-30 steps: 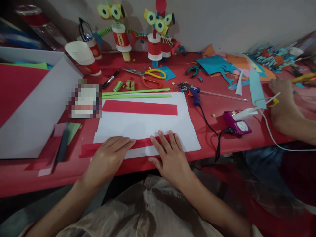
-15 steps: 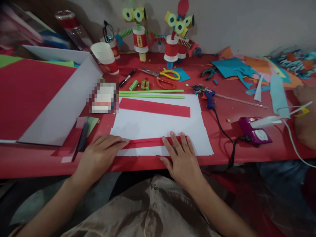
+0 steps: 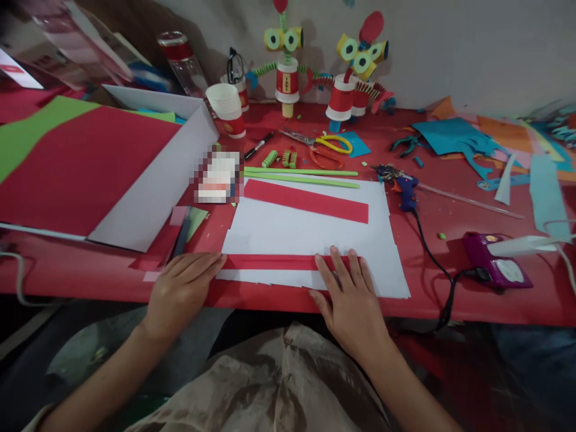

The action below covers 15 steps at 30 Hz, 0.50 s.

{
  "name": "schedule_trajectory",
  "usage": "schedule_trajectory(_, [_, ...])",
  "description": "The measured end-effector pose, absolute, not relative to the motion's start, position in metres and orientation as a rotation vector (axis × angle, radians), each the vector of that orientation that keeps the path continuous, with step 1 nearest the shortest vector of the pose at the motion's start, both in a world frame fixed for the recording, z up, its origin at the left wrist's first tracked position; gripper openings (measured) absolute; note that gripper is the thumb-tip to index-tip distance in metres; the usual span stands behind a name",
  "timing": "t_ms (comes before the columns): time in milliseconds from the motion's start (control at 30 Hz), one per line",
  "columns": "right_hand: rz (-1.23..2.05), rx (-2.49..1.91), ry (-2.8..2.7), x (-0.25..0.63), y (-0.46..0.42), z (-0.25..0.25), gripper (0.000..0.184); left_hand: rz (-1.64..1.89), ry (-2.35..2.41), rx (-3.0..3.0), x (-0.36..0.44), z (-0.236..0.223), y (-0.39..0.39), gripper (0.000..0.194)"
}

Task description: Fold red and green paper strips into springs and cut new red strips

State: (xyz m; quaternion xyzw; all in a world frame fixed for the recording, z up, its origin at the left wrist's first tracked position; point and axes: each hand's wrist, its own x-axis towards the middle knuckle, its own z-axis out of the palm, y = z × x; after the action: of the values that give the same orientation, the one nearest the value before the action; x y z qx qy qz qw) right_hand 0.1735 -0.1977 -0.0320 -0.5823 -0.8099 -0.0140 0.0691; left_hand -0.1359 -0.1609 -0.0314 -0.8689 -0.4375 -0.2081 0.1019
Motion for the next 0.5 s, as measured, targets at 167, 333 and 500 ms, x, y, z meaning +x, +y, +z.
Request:
schedule_trajectory(167, [-0.072,-1.726,-2.442,0.173,-0.197,-0.033,0.055,-0.512,-1.398,-2.469,-0.125,-0.027,-0.171,0.042])
schedule_trajectory(333, [-0.110,-1.728,-2.442,0.172,-0.197,-0.032,0.056,-0.552,-1.568,-2.413,-0.118,-0.028,-0.179,0.046])
schedule_trajectory(500, [-0.174,-1.680,-2.422,0.173,-0.198,-0.037,0.057,-0.718,-1.804,-2.111,-0.115,-0.015,-0.192,0.031])
